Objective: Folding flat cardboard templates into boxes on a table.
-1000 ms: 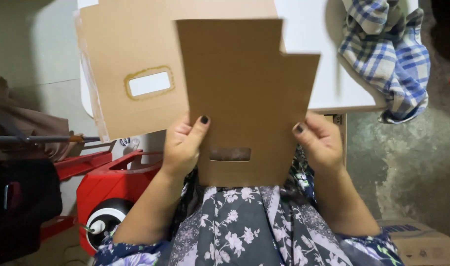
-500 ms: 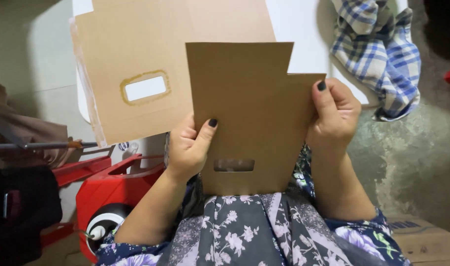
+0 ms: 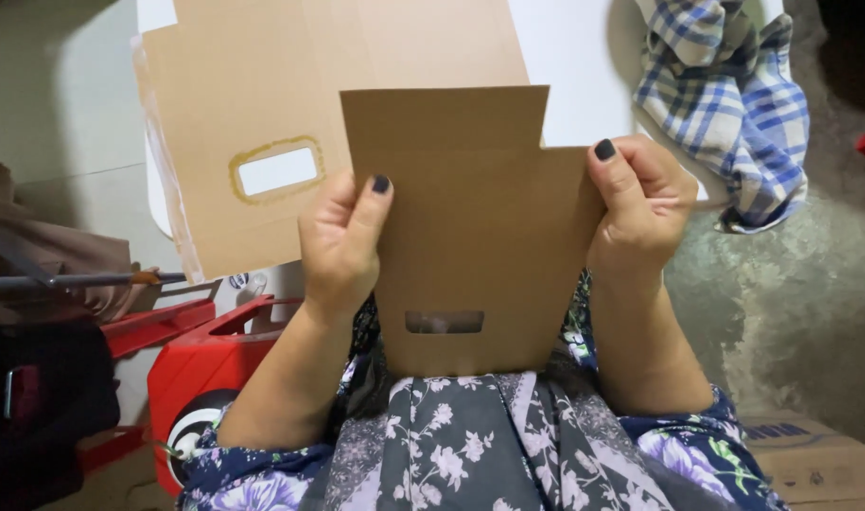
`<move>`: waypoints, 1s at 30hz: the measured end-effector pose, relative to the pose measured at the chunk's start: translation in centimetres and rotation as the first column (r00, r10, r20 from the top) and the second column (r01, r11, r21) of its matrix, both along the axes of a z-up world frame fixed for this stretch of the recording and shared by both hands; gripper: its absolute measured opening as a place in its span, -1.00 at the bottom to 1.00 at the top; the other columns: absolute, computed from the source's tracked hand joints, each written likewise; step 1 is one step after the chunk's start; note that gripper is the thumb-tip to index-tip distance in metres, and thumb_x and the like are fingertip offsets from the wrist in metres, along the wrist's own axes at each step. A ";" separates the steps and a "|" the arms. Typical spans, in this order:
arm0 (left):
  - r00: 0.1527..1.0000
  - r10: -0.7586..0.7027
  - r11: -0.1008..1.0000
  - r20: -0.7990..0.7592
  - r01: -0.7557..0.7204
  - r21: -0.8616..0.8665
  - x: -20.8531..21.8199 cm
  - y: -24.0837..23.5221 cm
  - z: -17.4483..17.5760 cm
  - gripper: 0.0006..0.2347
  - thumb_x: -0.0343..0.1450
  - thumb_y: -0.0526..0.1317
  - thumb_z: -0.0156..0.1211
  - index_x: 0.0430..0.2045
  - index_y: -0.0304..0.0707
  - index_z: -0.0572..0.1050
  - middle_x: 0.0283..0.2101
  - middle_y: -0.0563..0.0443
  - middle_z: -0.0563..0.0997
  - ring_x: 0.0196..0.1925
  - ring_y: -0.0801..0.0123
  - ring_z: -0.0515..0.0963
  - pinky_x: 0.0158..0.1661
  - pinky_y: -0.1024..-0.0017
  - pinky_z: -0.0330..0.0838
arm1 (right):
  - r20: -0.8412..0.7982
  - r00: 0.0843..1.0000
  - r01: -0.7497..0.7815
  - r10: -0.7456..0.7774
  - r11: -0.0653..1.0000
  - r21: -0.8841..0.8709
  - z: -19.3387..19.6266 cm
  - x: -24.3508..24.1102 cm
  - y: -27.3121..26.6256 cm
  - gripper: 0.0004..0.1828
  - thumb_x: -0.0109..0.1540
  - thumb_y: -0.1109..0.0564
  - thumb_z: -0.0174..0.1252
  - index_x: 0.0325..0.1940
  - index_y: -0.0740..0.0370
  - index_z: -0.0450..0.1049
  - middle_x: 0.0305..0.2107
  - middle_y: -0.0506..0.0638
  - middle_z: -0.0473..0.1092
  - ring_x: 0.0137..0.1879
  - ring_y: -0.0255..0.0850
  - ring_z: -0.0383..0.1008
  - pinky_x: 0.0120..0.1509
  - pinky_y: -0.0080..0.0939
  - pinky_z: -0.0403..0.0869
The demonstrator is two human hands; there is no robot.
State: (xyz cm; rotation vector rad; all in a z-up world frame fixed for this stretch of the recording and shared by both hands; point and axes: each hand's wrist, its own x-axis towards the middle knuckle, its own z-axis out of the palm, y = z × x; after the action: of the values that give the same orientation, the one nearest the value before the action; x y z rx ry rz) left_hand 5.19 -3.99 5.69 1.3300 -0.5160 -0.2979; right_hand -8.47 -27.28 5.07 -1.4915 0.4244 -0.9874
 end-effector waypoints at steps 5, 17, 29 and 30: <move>0.997 0.063 0.997 0.049 -0.065 0.044 0.6 0.8 -3.5 -0.81 0.61 -0.27 0.03 -0.21 -0.40 0.59 -0.48 -0.01 0.58 -0.39 0.57 0.50 -0.30 0.51 0.54 | -0.058 0.995 -0.079 0.080 0.997 0.019 -2.5 -0.9 0.5 -0.64 0.47 0.13 0.07 -0.40 0.30 0.47 -0.74 -0.02 0.21 -0.61 -0.38 0.23 -0.47 -0.43 0.30; 0.991 -0.007 0.997 -0.136 0.018 0.080 -3.9 1.7 -0.5 -0.80 0.59 -0.23 0.02 -0.21 -0.37 0.59 -0.48 0.01 0.59 -0.40 0.53 0.49 -0.28 0.45 0.59 | -0.150 0.985 -0.087 0.081 0.996 -0.032 -3.2 -3.2 2.0 -0.59 0.48 0.09 0.06 -0.43 0.28 0.48 -0.74 -0.04 0.22 -0.58 -0.40 0.19 -0.47 -0.42 0.30; 0.993 0.027 0.993 -0.116 -0.013 0.116 -5.1 2.7 -0.4 -0.83 0.58 -0.28 0.04 -0.20 -0.42 0.56 -0.49 -0.07 0.61 -0.40 0.49 0.49 -0.28 0.40 0.61 | -0.216 0.968 -0.117 0.128 0.991 0.062 -3.2 -4.5 4.1 -0.67 0.46 0.12 0.06 -0.35 0.25 0.55 -0.72 -0.08 0.26 -0.52 -0.43 0.26 -0.40 -0.47 0.35; 0.993 0.025 0.995 -0.113 -0.014 0.101 -5.0 2.5 0.0 -0.84 0.58 -0.28 0.04 -0.20 -0.42 0.55 -0.48 -0.06 0.61 -0.39 0.51 0.49 -0.28 0.41 0.61 | -0.214 0.969 -0.114 0.123 0.992 0.050 -4.3 -4.9 3.7 -0.67 0.46 0.10 0.06 -0.35 0.24 0.54 -0.72 -0.06 0.27 -0.52 -0.42 0.27 -0.40 -0.47 0.35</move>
State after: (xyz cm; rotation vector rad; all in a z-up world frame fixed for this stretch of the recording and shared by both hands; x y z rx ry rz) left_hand 0.17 -1.52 5.68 1.4057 -0.3961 -0.3855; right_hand -13.36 -23.63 0.80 -1.5782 0.5007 -0.7215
